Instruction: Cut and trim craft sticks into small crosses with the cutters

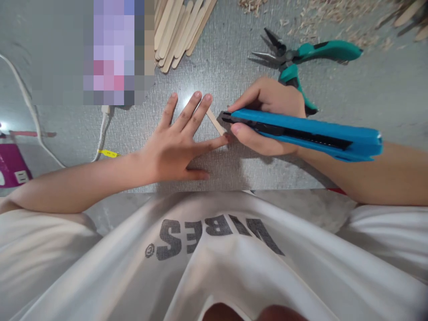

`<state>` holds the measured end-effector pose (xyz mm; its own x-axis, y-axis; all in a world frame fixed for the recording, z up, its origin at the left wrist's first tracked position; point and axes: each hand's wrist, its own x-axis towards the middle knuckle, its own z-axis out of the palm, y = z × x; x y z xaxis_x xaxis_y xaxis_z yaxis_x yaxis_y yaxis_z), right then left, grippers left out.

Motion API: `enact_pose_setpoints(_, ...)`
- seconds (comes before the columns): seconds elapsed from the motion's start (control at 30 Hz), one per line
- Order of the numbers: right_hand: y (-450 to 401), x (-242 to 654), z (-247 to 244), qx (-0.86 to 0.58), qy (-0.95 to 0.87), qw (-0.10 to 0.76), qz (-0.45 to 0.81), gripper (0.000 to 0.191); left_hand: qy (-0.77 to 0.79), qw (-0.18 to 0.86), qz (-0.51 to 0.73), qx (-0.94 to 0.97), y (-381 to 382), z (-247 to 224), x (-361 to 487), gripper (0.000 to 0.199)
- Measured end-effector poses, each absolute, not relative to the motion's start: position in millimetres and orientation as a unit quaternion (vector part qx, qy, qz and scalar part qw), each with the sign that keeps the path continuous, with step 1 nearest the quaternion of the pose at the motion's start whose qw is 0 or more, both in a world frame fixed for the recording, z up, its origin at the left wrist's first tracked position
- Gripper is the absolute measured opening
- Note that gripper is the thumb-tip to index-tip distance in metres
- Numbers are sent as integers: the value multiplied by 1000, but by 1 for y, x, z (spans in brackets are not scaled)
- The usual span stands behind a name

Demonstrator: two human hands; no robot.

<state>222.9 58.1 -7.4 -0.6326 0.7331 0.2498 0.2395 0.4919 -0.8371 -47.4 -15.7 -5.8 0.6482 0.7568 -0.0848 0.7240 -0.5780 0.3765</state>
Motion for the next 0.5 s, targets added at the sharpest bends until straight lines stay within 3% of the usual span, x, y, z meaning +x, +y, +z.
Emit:
enact_pose_setpoints(0.27, 61, 230, -9, -316, -840, 220, 383, 21, 407, 181, 42, 894, -18, -8, -49, 104)
enact_pose_setpoints(0.33, 61, 230, -10, -310, -837, 223, 392, 21, 399, 170, 52, 900, -17, -7, -50, 93)
enact_pose_setpoints(0.5, 61, 231, -10, -315, -835, 211, 400, 28, 431, 127, 161, 879, -14, -7, -56, 43)
